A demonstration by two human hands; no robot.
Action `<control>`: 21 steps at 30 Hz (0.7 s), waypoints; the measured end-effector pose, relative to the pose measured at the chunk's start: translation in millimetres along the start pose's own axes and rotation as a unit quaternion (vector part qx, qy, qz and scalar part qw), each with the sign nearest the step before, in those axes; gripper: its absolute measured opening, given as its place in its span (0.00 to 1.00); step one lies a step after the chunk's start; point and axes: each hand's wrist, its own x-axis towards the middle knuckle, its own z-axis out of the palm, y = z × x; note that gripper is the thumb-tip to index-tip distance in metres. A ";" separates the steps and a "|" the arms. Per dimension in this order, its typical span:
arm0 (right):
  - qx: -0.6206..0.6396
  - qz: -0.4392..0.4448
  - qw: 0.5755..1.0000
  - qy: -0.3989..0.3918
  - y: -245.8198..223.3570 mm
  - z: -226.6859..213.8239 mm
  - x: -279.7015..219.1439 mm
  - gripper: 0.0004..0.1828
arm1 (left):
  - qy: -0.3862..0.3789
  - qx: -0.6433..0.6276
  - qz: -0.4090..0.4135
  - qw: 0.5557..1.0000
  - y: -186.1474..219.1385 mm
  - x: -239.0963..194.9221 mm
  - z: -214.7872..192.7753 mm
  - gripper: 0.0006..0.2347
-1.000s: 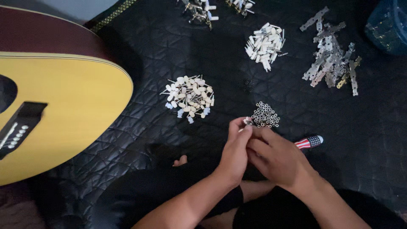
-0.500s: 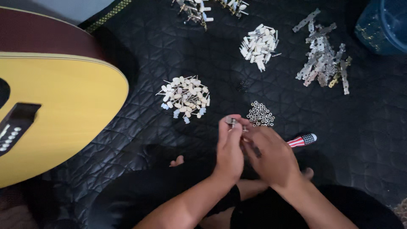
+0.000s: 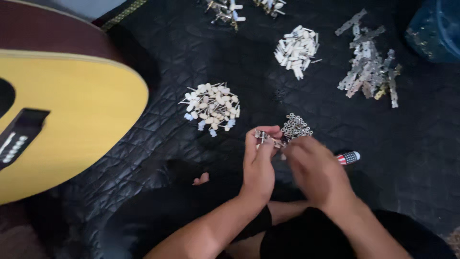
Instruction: The person assembles guitar tuning pegs by inserting white plastic knobs into metal gear housings and securing them with a screwdriver. They also place small metal washers onto the shafts of the pegs. The person works with multiple piles of parts laid out on a black mat.
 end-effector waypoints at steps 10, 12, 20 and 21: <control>0.053 0.213 0.969 -0.110 44.9 2.3 7.8 0.14 | 0.096 -0.048 -0.177 0.978 -37.1 -27.2 1.5 0.07; 0.122 0.268 0.941 -0.167 38.4 4.7 15.1 0.14 | 0.079 0.010 -0.231 0.970 -61.6 -40.3 -3.7 0.06; 0.362 0.239 0.894 -0.110 12.4 -14.7 27.2 0.28 | 0.029 0.078 -0.248 0.965 -50.2 -36.8 -3.2 0.11; 0.266 0.242 0.924 -0.130 12.4 -22.2 28.2 0.26 | 0.033 0.047 -0.241 0.969 -48.9 -33.0 -1.5 0.11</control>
